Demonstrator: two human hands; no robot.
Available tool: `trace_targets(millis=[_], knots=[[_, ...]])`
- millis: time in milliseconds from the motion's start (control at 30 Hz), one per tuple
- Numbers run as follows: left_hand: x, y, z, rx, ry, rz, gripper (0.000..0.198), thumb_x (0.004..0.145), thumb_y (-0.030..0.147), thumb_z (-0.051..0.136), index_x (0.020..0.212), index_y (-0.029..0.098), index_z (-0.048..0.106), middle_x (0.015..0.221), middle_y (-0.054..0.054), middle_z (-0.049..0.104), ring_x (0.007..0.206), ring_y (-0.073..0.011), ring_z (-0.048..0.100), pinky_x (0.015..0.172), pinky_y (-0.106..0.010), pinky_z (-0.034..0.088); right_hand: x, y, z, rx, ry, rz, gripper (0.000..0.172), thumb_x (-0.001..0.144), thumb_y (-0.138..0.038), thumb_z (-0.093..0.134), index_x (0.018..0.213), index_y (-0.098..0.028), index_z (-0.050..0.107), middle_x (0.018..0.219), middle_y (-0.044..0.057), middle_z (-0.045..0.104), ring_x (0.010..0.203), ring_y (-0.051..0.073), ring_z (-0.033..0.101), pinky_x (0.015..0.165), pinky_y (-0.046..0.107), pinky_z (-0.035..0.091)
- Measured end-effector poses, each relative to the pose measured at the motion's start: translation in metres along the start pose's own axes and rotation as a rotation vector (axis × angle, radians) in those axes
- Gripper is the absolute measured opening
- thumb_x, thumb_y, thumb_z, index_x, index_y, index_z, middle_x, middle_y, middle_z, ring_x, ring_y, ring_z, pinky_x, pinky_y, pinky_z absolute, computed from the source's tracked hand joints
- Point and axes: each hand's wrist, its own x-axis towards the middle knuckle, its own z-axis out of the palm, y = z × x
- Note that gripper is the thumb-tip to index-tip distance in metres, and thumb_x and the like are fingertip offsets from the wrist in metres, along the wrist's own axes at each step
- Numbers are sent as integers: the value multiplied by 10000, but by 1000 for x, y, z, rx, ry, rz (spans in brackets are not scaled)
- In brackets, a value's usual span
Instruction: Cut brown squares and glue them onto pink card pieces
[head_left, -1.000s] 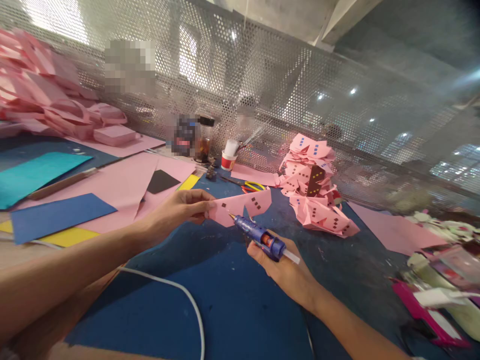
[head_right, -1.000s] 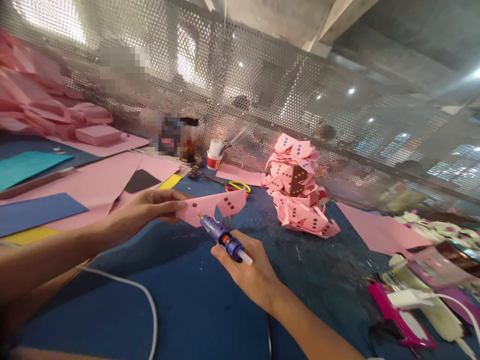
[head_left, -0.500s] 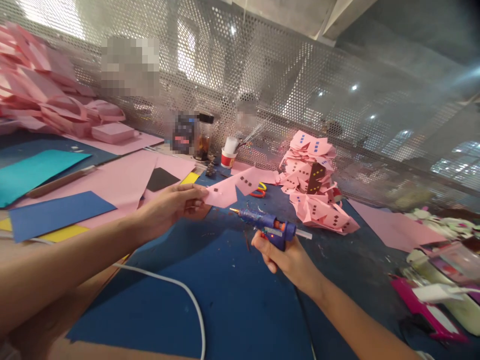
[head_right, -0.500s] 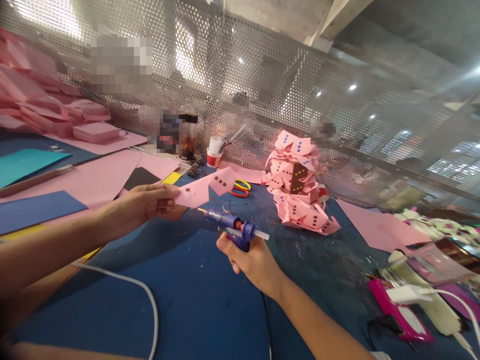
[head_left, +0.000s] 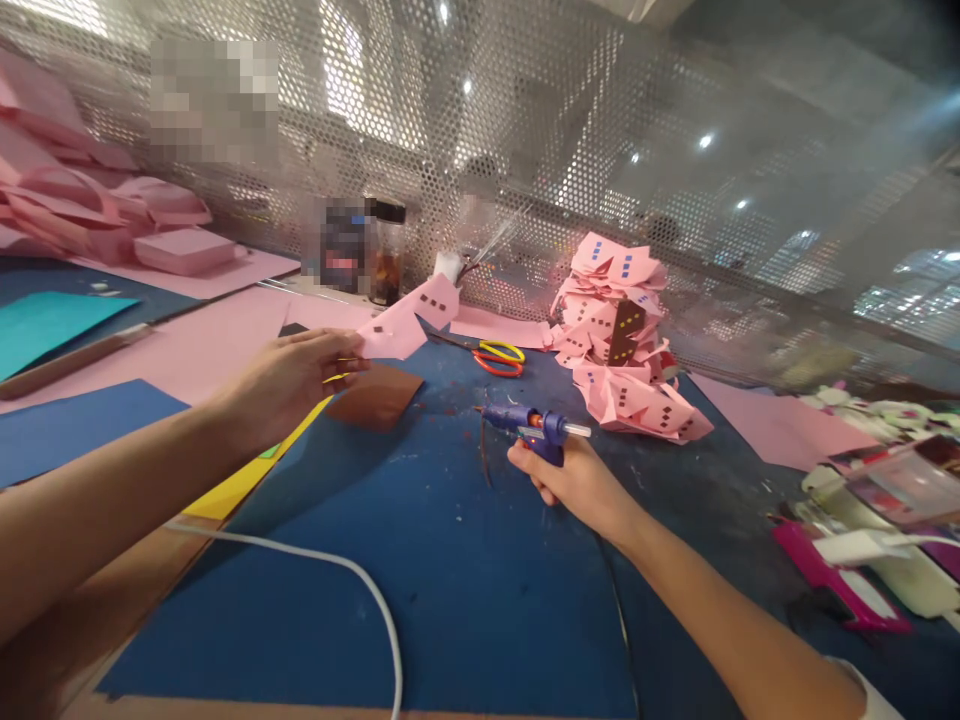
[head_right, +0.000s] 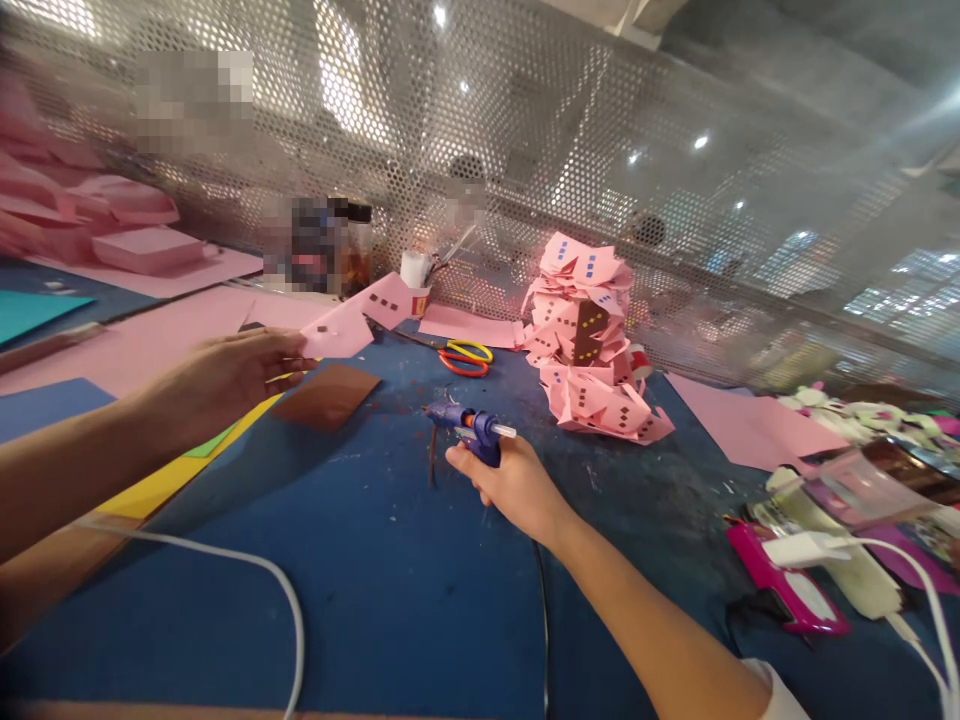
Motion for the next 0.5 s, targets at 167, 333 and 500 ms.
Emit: trace_targets(millis=[167,333,500], knots=[[12,1,-10,4,74,7,188,684,280,772,810,160,699,874,-23,679,858,-158,633,735,-245,497,6,4,3,-45,-23,19,331,896,-520,614,925,-190,616,606,-48,538,473,89,516,480,211,411],[16,1,-14,1,127,11,166,678,273,754,796,171,697,848,-18,689,867,-164,634,765,-266,486,21,0,7,-88,-67,-44,322,904,-517,603,909,-195,617,581,-54,532,465,91,518,473,210,405],[14,0,-11,-3,120,3,189,658,272,770,787,161,690,849,-19,696,873,-170,641,799,-287,486,37,-1,10,-112,-83,-77,323,907,-518,597,869,-198,603,582,-53,533,455,91,514,474,219,406]])
